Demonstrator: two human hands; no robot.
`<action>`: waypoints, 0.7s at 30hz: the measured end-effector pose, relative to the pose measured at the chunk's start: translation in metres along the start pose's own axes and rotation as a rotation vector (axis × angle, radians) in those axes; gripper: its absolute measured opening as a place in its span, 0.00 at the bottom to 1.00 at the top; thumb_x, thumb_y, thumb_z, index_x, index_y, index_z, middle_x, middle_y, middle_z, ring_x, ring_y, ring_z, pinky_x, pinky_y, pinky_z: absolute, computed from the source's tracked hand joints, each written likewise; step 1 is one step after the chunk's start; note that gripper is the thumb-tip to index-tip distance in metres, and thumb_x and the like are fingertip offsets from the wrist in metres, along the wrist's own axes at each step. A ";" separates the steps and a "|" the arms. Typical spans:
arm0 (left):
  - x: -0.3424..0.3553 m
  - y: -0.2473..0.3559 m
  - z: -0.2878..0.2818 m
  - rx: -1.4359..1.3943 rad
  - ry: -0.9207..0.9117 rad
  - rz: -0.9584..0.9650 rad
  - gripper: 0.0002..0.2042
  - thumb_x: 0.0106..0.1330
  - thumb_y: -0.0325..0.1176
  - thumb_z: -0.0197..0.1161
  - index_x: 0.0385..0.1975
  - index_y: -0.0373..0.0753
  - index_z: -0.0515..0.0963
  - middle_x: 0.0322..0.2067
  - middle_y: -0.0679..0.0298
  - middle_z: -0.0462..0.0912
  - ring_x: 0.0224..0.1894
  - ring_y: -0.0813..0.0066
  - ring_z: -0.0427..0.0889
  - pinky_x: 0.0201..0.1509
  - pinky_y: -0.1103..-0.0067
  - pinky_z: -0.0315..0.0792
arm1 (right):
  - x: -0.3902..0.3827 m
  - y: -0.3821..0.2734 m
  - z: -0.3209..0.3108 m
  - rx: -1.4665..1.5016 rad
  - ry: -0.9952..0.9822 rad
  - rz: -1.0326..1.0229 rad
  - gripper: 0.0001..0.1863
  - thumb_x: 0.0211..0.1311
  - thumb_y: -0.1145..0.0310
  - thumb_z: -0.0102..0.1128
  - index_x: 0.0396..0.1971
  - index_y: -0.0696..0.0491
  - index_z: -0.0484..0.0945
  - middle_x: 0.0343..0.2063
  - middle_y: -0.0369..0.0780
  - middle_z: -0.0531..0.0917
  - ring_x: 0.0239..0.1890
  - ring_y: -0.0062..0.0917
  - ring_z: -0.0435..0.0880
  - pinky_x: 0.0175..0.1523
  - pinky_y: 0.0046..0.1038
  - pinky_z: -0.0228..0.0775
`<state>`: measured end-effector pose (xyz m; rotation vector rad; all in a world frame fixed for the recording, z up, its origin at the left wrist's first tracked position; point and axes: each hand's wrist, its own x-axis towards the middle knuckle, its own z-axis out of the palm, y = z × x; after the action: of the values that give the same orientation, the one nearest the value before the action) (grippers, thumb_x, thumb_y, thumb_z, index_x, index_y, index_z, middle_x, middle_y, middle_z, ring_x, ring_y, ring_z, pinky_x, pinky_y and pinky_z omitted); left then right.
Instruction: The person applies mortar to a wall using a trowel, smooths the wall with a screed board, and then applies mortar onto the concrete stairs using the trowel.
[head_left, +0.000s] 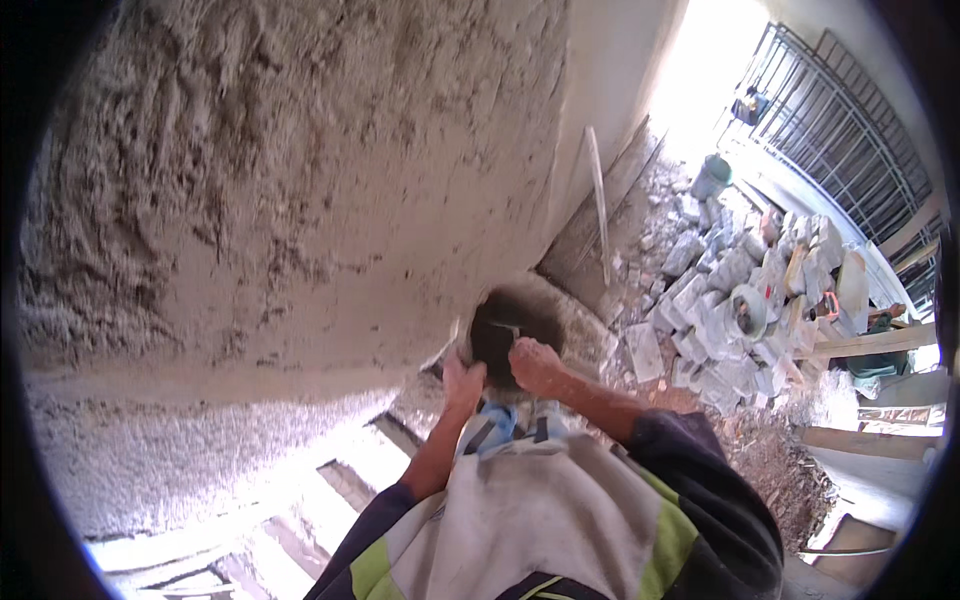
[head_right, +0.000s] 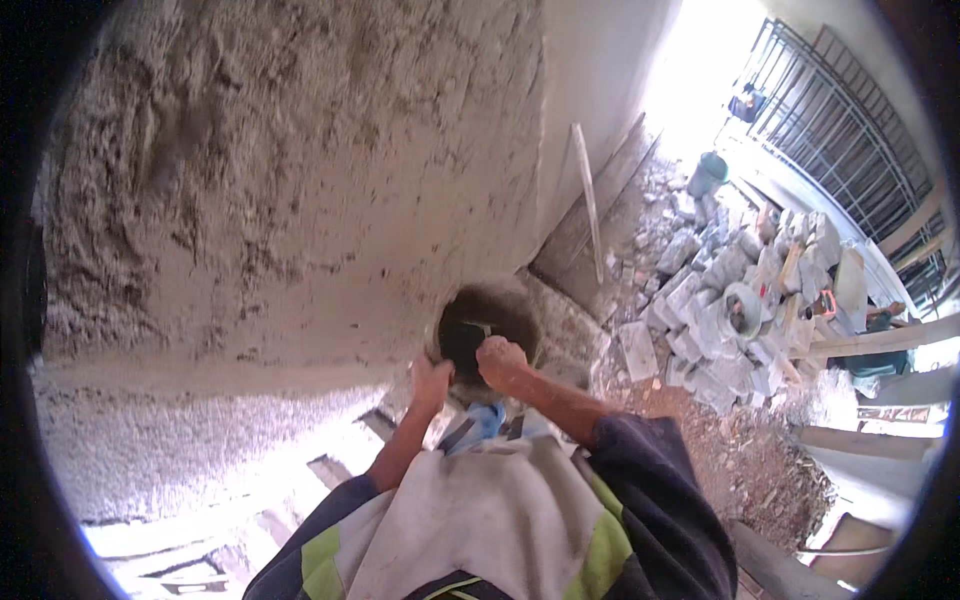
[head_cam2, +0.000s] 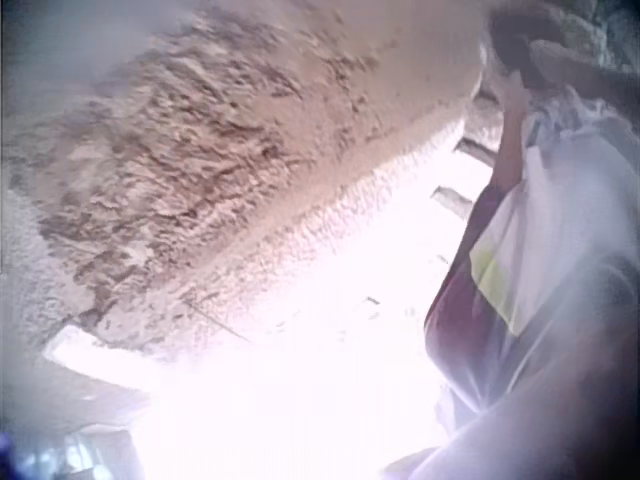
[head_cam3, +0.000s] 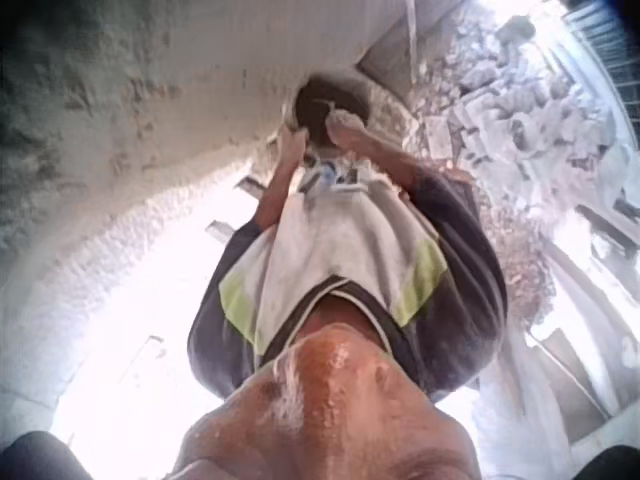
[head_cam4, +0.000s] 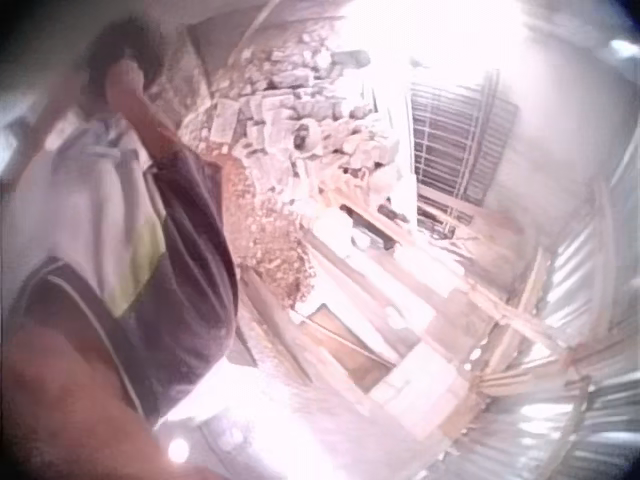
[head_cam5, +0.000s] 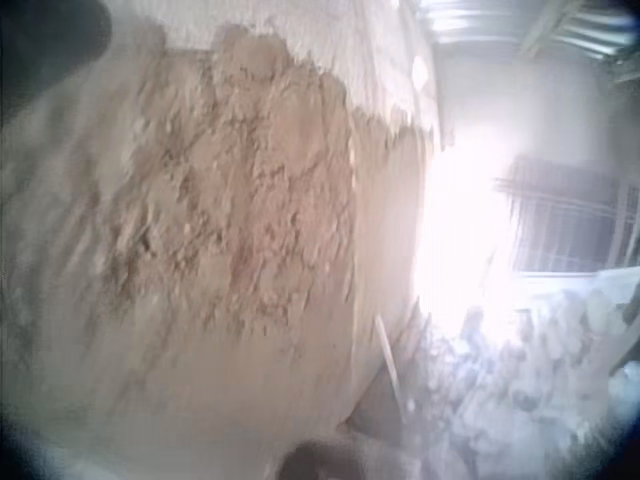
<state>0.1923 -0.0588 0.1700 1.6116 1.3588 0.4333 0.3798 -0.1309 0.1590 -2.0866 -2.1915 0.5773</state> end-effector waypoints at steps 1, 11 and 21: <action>-0.005 0.006 0.002 -0.122 -0.014 -0.017 0.17 0.46 0.26 0.56 0.39 0.30 0.73 0.26 0.58 0.79 0.28 0.74 0.76 0.31 0.73 0.71 | -0.001 -0.002 -0.007 -0.048 0.013 -0.141 0.08 0.46 0.66 0.62 0.26 0.52 0.82 0.27 0.41 0.84 0.33 0.34 0.84 0.35 0.35 0.77; -0.029 0.019 0.023 -0.112 -0.074 0.156 0.31 0.47 0.24 0.55 0.58 0.27 0.65 0.46 0.47 0.78 0.47 0.60 0.79 0.51 0.72 0.72 | -0.054 0.014 -0.025 -0.122 -0.014 -0.199 0.09 0.48 0.68 0.58 0.27 0.56 0.81 0.22 0.40 0.81 0.24 0.34 0.82 0.31 0.33 0.77; -0.052 0.024 0.037 -0.512 -0.164 0.204 0.37 0.49 0.19 0.52 0.65 0.26 0.53 0.57 0.48 0.70 0.59 0.65 0.69 0.63 0.77 0.62 | -0.090 0.004 0.027 0.319 0.189 -0.117 0.09 0.53 0.65 0.59 0.30 0.54 0.76 0.20 0.39 0.76 0.27 0.29 0.81 0.28 0.30 0.72</action>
<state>0.2171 -0.1200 0.1877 1.3236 0.8722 0.6925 0.3830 -0.2247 0.1521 -1.7626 -1.9540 0.6411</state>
